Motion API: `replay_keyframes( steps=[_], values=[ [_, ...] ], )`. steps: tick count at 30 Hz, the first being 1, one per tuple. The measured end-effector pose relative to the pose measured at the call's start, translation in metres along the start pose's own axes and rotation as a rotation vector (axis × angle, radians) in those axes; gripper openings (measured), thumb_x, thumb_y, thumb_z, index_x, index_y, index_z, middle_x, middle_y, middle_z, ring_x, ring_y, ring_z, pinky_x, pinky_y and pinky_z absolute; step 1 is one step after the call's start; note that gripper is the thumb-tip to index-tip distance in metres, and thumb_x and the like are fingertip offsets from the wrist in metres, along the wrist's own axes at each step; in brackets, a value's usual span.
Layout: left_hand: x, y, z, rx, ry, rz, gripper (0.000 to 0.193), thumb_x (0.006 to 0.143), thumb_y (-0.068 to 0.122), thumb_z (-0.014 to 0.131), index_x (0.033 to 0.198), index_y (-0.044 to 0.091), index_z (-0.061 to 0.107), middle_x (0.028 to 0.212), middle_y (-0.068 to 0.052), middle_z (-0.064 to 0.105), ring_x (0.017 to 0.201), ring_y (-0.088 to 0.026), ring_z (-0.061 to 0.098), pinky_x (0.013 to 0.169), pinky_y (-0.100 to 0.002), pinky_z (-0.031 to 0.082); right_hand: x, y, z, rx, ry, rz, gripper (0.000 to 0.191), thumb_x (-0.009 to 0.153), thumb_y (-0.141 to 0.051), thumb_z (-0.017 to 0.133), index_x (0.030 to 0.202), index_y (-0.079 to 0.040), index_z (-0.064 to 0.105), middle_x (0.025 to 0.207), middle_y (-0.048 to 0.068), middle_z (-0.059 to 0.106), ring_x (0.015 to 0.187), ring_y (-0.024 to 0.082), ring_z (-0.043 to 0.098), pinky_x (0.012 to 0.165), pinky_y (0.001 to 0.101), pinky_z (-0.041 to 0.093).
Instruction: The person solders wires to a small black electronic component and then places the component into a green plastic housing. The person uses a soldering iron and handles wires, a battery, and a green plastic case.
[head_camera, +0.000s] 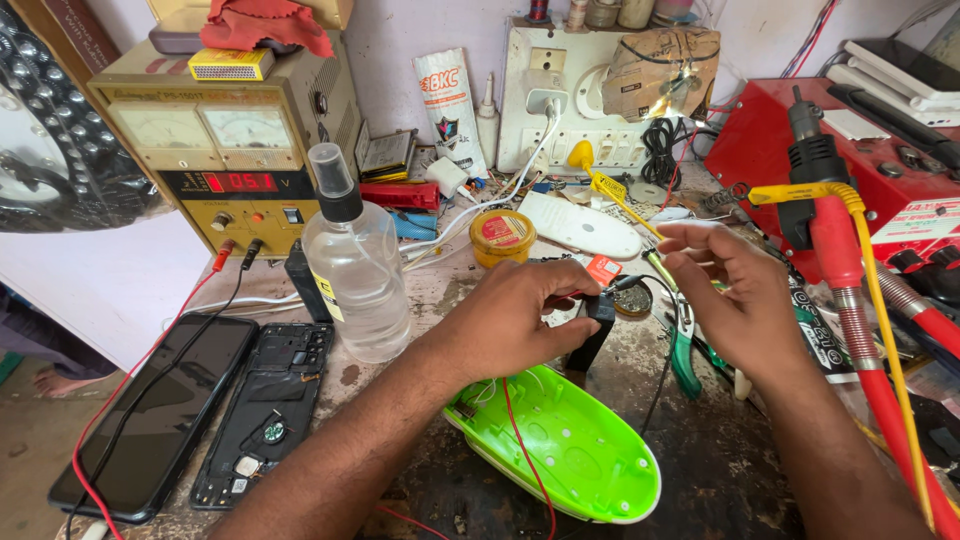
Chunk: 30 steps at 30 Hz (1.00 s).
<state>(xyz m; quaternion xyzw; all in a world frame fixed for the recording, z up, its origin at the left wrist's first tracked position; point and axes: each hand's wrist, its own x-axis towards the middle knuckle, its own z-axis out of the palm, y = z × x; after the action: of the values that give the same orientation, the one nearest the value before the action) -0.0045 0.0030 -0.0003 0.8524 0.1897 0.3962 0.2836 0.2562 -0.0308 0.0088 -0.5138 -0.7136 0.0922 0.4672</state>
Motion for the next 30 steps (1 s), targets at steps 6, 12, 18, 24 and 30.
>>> replay_keyframes(
  steps=[6, 12, 18, 24, 30],
  values=[
    [-0.0011, 0.0020, -0.0004, -0.002, -0.005, -0.023, 0.034, 0.088, 0.020, 0.077, 0.116, 0.003, 0.069, 0.104, -0.012, 0.077, 0.095, -0.023, 0.077, 0.086, -0.034, 0.061, -0.0068, 0.0009, 0.0056, -0.023, -0.091, -0.153, 0.029, 0.096, -0.015, 0.069, 0.124, -0.007, 0.070, 0.111, 0.006, 0.076, 0.103, 0.010, 0.068, 0.089, 0.0279, 0.053],
    [-0.0002, 0.0035, -0.0012, 0.006, -0.007, 0.008, 0.040, 0.083, 0.020, 0.080, 0.117, 0.002, 0.068, 0.108, -0.013, 0.076, 0.099, -0.024, 0.076, 0.088, -0.036, 0.061, -0.0055, -0.0025, 0.0024, -0.016, -0.101, -0.049, 0.030, 0.098, -0.011, 0.067, 0.127, -0.008, 0.072, 0.103, 0.009, 0.074, 0.093, 0.012, 0.064, 0.085, 0.0299, 0.050],
    [-0.0009, 0.0036, -0.0019, 0.055, -0.021, 0.000, 0.045, 0.080, 0.021, 0.081, 0.119, 0.004, 0.066, 0.110, -0.013, 0.075, 0.102, -0.026, 0.076, 0.089, -0.037, 0.060, -0.0049, -0.0034, 0.0008, -0.050, -0.080, -0.166, 0.036, 0.091, -0.002, 0.063, 0.125, -0.007, 0.070, 0.113, 0.005, 0.076, 0.105, 0.012, 0.068, 0.095, 0.0301, 0.051],
    [-0.0013, 0.0033, -0.0032, 0.099, -0.038, -0.027, 0.043, 0.082, 0.023, 0.081, 0.119, 0.007, 0.066, 0.106, -0.011, 0.076, 0.099, -0.027, 0.076, 0.087, -0.038, 0.060, -0.0059, -0.0026, 0.0016, -0.062, -0.054, -0.164, 0.036, 0.089, -0.001, 0.064, 0.124, -0.007, 0.069, 0.114, 0.006, 0.075, 0.109, 0.014, 0.068, 0.096, 0.0319, 0.051],
    [-0.0022, 0.0023, -0.0012, 0.069, -0.025, 0.001, 0.042, 0.085, 0.024, 0.079, 0.121, 0.008, 0.064, 0.112, -0.010, 0.075, 0.099, -0.027, 0.076, 0.085, -0.039, 0.060, -0.0048, -0.0051, 0.0038, -0.066, -0.041, -0.168, 0.034, 0.090, -0.009, 0.071, 0.124, -0.009, 0.070, 0.114, 0.006, 0.076, 0.110, 0.015, 0.069, 0.096, 0.0306, 0.052]
  ],
)
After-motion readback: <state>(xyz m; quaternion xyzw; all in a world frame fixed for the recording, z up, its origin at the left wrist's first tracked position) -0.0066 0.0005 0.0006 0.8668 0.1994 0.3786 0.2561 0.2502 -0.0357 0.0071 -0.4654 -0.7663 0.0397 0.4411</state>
